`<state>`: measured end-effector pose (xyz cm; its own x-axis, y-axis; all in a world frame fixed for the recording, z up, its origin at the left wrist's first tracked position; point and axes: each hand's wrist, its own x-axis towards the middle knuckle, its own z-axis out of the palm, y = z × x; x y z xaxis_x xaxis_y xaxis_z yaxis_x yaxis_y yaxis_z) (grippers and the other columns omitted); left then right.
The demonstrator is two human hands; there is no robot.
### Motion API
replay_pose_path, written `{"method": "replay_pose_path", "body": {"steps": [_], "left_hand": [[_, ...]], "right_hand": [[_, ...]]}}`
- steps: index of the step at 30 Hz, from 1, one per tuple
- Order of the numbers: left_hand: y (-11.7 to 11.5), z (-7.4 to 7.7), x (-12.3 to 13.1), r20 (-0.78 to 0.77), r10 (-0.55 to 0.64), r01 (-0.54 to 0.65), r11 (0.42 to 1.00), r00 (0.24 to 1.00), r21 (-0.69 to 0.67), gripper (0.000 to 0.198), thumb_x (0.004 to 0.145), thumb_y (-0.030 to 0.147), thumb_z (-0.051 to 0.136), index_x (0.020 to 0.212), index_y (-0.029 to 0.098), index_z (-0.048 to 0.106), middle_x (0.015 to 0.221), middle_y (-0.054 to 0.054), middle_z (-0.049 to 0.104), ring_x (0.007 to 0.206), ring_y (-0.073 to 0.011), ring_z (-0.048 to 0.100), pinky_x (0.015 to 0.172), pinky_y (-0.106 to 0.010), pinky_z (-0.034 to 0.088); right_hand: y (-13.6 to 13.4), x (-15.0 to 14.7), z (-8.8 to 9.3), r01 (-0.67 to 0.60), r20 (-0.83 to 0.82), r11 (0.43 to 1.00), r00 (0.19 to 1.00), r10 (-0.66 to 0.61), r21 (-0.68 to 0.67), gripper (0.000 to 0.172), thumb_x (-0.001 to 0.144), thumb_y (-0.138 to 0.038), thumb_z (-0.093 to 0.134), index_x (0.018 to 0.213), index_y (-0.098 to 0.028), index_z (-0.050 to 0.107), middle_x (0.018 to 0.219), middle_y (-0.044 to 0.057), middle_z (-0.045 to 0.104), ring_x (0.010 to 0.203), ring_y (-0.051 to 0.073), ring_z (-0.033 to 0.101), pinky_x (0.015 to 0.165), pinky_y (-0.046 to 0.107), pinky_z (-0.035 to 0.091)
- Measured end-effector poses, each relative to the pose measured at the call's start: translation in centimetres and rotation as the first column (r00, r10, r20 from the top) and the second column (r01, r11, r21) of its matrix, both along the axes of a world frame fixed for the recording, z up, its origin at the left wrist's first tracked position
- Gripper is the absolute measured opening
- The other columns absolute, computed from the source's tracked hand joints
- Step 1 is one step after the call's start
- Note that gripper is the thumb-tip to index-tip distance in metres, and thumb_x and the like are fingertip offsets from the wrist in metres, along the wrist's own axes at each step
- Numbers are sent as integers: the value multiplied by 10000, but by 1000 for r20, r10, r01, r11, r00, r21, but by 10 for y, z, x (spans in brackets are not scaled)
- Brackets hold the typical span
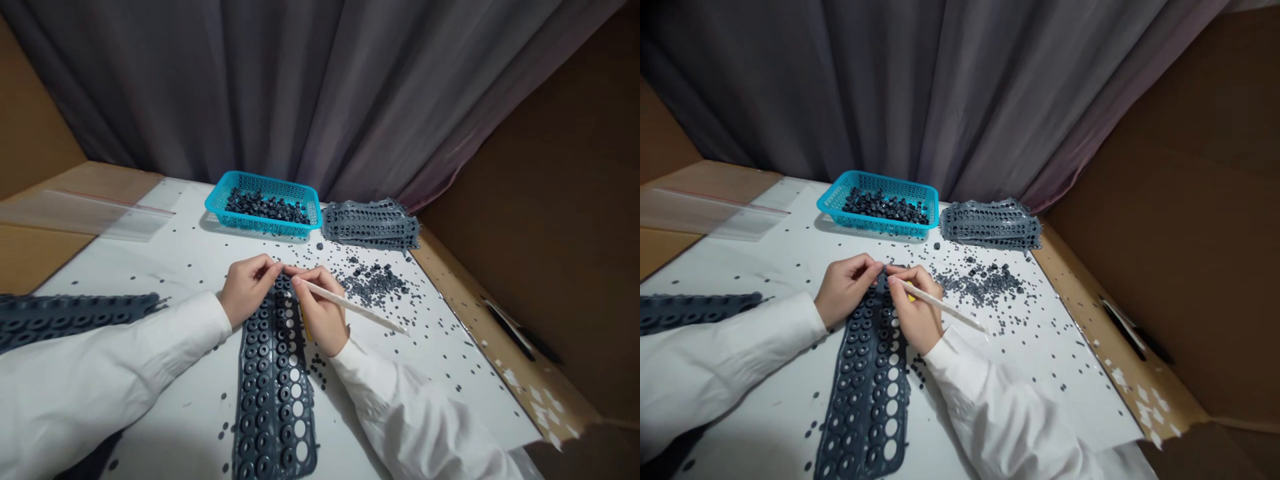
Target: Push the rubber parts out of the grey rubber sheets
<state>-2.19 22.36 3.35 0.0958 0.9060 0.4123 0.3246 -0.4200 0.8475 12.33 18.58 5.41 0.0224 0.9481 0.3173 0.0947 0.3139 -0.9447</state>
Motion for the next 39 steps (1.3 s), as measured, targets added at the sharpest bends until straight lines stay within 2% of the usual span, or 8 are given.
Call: {"method": "replay_pose_path", "body": {"steps": [6, 15, 21, 25, 28, 32, 36, 39], "left_hand": [[-1, 1, 1, -48, 9, -6, 998, 999, 54, 299, 858, 333, 496, 607, 173, 522, 533, 41, 481, 518, -103, 437, 524, -219, 342], [-2, 0, 1, -38, 1, 1, 999, 999, 51, 303, 857, 335, 501, 601, 175, 509, 530, 42, 470, 513, -102, 428, 525, -221, 333], [-3, 1, 1, 38, -27, 28, 999, 999, -37, 316, 842, 381, 521, 604, 173, 527, 531, 38, 473, 527, -108, 426, 532, -228, 333], [-2, -2, 1, 166, -90, 119, 978, 982, -172, 327, 836, 430, 533, 635, 172, 538, 539, 40, 485, 510, -100, 423, 505, -220, 335], [1, -5, 3, 320, -150, 254, 916, 936, -312, 358, 842, 499, 498, 687, 177, 512, 577, 37, 500, 445, -77, 385, 420, -200, 305], [4, -4, 7, 526, -149, 430, 774, 837, -464, 330, 843, 506, 469, 798, 181, 494, 635, 23, 497, 415, -62, 354, 358, -173, 243], [6, 1, 6, 660, -118, 571, 628, 742, -529, 210, 779, 373, 572, 832, 173, 535, 698, -8, 524, 515, -87, 457, 420, -181, 345], [6, 3, 4, 721, -117, 657, 528, 683, -537, 223, 780, 376, 572, 812, 155, 592, 698, -35, 536, 515, -96, 451, 444, -210, 376]], "right_hand": [[-3, -5, 1, -1, -25, 1000, 1000, 1, -13, 85, 818, -252, 596, 753, -207, 564, 984, 57, 711, 972, 194, 656, 903, 369, 497], [-4, -5, 0, 38, -11, 999, 999, -38, -28, 102, 822, -267, 590, 750, -205, 553, 970, 63, 714, 916, 199, 673, 834, 343, 522], [-3, -5, 0, 68, 27, 998, 997, -68, -10, 100, 816, -276, 591, 745, -213, 559, 937, 48, 719, 898, 203, 676, 813, 342, 530], [-2, -4, -2, 79, 61, 997, 995, -80, 10, 95, 820, -265, 583, 743, -215, 561, 928, 43, 717, 884, 197, 677, 803, 336, 530], [0, -2, -4, 86, 90, 995, 992, -90, 47, 87, 825, -254, 575, 748, -213, 566, 931, 43, 716, 883, 194, 674, 799, 325, 522], [7, 4, -4, 63, 86, 994, 994, -71, 89, 81, 829, -251, 571, 759, -212, 563, 945, 45, 713, 899, 194, 670, 821, 335, 516], [16, 14, 1, -20, 119, 994, 993, 7, 107, 72, 824, -251, 578, 765, -212, 567, 935, 48, 715, 877, 194, 676, 796, 337, 527], [20, 21, 7, -121, 185, 985, 978, 98, 120, 71, 818, -252, 587, 762, -210, 575, 919, 48, 718, 843, 192, 682, 747, 325, 532]]}}
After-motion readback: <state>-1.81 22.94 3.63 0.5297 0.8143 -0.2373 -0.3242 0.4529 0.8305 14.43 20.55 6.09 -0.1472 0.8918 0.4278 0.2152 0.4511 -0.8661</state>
